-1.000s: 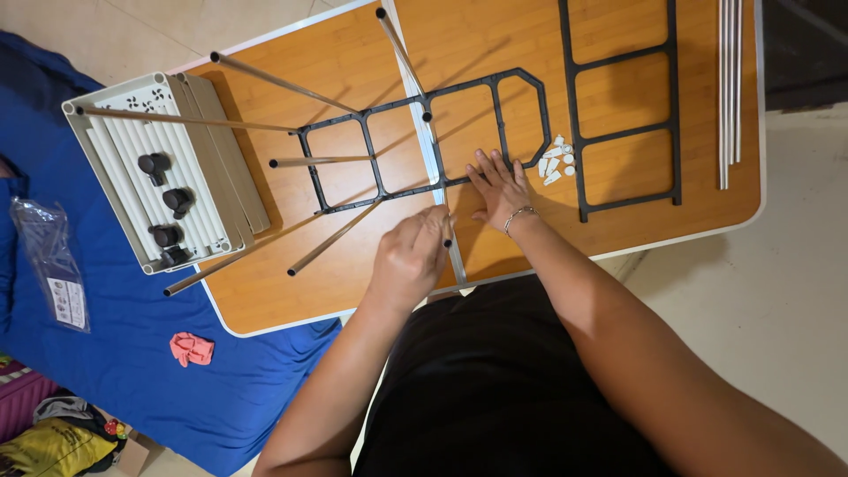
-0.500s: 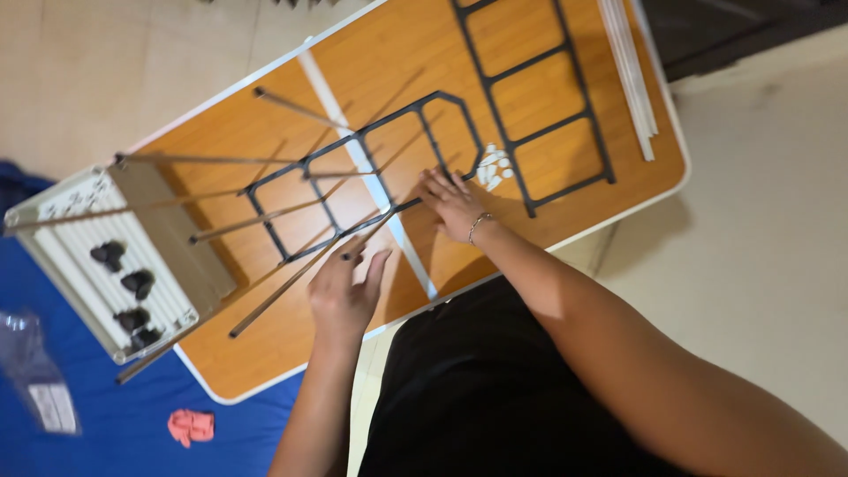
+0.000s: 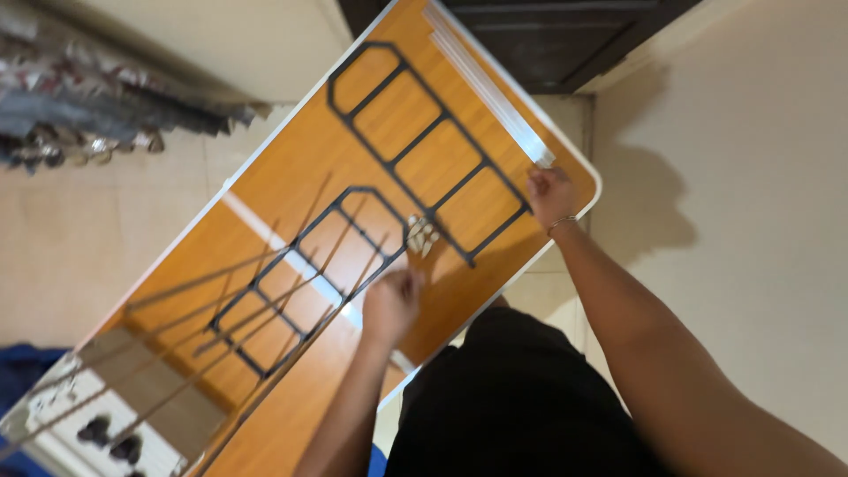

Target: The person assembles a metal frame structure on a wooden table. They insert multiple metal rods into black plastic frames, then attach a second frame to complete the assembly. The person handles rods, frames, and small white caps during the process.

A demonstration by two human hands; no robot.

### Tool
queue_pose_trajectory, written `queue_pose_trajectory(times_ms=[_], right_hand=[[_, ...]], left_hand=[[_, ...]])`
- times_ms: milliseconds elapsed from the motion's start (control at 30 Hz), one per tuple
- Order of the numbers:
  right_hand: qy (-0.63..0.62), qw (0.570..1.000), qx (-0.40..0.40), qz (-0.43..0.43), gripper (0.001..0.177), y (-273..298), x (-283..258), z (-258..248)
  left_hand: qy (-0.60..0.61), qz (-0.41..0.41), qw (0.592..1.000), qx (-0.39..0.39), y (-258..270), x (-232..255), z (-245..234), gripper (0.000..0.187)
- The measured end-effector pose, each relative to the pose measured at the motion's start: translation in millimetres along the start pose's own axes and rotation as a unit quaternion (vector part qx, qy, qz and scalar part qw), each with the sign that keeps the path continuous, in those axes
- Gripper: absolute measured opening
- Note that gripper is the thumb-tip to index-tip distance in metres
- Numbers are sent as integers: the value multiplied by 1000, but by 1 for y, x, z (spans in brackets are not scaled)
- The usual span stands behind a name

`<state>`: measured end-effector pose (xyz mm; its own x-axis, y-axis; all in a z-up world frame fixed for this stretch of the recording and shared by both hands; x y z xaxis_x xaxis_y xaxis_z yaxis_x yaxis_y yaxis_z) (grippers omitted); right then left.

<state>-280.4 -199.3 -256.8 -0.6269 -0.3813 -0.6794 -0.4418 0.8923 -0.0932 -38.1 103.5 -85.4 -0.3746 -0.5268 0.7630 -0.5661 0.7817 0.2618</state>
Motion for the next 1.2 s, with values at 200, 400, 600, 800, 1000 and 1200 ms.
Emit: queue_pose_trajectory(times_ms=[200,400,600,800,1000,1200], right_hand=[[44,997,5,62,12,-36,70,-28],[110,994,-9,8,13,-44,45,-32],[50,992,-53,104,14,-51,36,-34],[115,989,-39,80,10,-55,24,-36],[153,987,-32,39,7,-55,16,-31],[162,985,-38,53,4,-59,17,-26]], left_hand=[[162,39,978,123,-227,-24,19,13],[-21,-26,995,97,-383,-30,54,21],[-52,-119,990,60,-448,3,97,21],[-145,-187,970,63,-460,43,119,35],[-188,-216,958,32,-464,42,131,37],[-157,-218,962,52,-471,28,138,36]])
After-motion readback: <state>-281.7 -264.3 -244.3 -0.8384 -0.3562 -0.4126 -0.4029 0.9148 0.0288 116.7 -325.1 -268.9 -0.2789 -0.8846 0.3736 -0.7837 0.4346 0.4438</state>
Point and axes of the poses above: each hand's wrist, its own y-axis away from the middle knuckle, its own z-axis out of the palm, x = y × z, the point moved 10 cm from there along -y, towards the middle knuckle, and after that the axes turned 6 degrees about y, right-handed, at the moved point
